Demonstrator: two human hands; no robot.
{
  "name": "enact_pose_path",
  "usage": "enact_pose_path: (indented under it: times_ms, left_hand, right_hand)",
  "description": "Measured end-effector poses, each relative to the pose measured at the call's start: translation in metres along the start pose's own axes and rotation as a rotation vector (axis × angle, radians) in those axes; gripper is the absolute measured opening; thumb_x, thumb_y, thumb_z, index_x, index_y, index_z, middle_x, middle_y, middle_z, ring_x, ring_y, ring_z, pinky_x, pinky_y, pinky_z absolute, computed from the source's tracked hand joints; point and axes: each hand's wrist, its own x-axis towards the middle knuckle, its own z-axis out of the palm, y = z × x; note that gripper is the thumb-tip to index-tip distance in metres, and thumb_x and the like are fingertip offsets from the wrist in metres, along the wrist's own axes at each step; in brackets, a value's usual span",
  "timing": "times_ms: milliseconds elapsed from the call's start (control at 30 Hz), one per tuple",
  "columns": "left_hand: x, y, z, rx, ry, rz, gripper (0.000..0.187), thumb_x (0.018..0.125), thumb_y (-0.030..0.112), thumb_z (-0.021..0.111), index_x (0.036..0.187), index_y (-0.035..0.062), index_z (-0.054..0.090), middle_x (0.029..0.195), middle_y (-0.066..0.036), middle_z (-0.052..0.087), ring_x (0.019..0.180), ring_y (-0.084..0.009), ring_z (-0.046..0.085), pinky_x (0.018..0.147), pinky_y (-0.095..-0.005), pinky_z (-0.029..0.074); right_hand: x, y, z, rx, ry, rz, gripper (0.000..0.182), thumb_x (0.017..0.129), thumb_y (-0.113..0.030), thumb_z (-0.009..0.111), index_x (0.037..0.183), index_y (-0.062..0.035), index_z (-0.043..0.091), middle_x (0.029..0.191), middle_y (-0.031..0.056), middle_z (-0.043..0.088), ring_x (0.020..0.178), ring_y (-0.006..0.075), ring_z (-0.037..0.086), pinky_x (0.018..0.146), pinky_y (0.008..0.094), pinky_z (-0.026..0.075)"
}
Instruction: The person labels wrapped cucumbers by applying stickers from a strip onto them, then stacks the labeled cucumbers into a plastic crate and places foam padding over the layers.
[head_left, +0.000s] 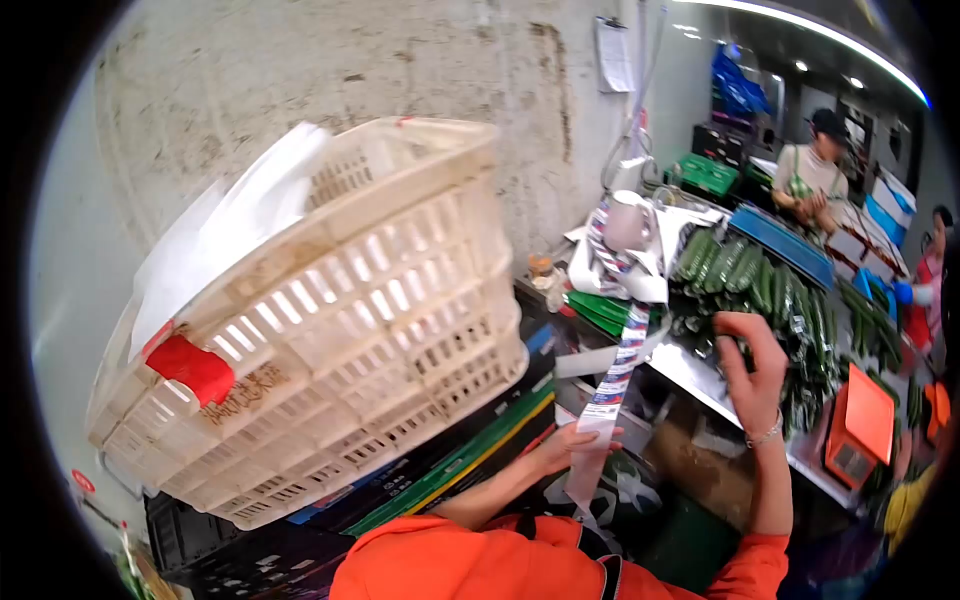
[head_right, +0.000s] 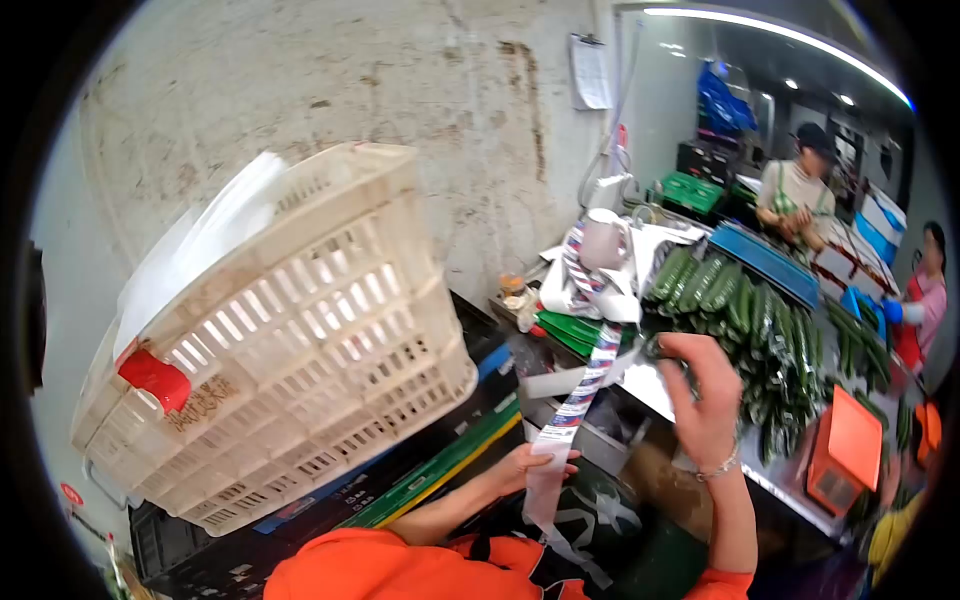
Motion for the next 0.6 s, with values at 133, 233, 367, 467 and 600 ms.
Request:
enact_pose_path:
  times_ms: [133,233,367,467,600]
  left_hand:
    - [0.007,0.036,0.027,0.128,0.013,0.155,0.046,0.08,0.023,0.058,0.116,-0.0009,0.044,0.102,-0.013,0.057,0.088,-0.0214,0.058,0.078,-0.0342,0.047]
    - [0.013,0.053,0.038,0.007,0.237,0.163,0.031,0.084,0.008,0.05,0.113,-0.0005,0.049,0.101,-0.008,0.058,0.093,-0.0194,0.057,0.081,-0.0305,0.047]
    - [0.031,0.048,0.043,0.213,-0.027,0.107,0.029,0.088,0.008,0.044,0.115,-0.0033,0.047,0.108,-0.011,0.056,0.098,-0.0184,0.055,0.086,-0.0304,0.043]
    - [0.043,0.027,0.06,0.38,-0.112,0.011,0.032,0.083,0.002,0.05,0.115,-0.0029,0.048,0.107,-0.009,0.057,0.095,-0.0154,0.055,0.082,-0.0276,0.043]
    - [0.068,-0.011,0.065,0.607,-0.141,-0.167,0.026,0.079,-0.002,0.054,0.105,-0.0033,0.054,0.097,-0.007,0.059,0.087,-0.0143,0.057,0.074,-0.0261,0.046]
  right_hand:
    - [0.02,-0.016,0.072,0.088,-0.466,-0.263,0.029,0.077,-0.02,0.061,0.101,-0.0044,0.056,0.099,0.0117,0.057,0.092,0.028,0.055,0.078,0.0362,0.043]
    - [-0.025,0.026,0.107,0.001,-0.536,-0.206,0.043,0.069,-0.029,0.068,0.104,-0.0071,0.055,0.104,0.0087,0.056,0.097,0.0276,0.052,0.081,0.0358,0.041]
    - [-0.092,0.06,0.089,-0.004,-0.276,0.064,0.044,0.065,-0.004,0.068,0.107,-0.0077,0.055,0.107,0.0078,0.056,0.098,0.026,0.052,0.083,0.0346,0.044]
    - [-0.128,0.054,0.066,0.1,-0.089,0.243,0.046,0.061,0.002,0.069,0.104,-0.0071,0.057,0.107,0.0077,0.056,0.097,0.0253,0.052,0.081,0.034,0.045]
    - [-0.186,0.06,0.042,-0.266,0.058,0.193,0.031,0.07,-0.025,0.065,0.095,-0.0078,0.061,0.103,0.0093,0.057,0.101,0.0269,0.05,0.086,0.0394,0.039]
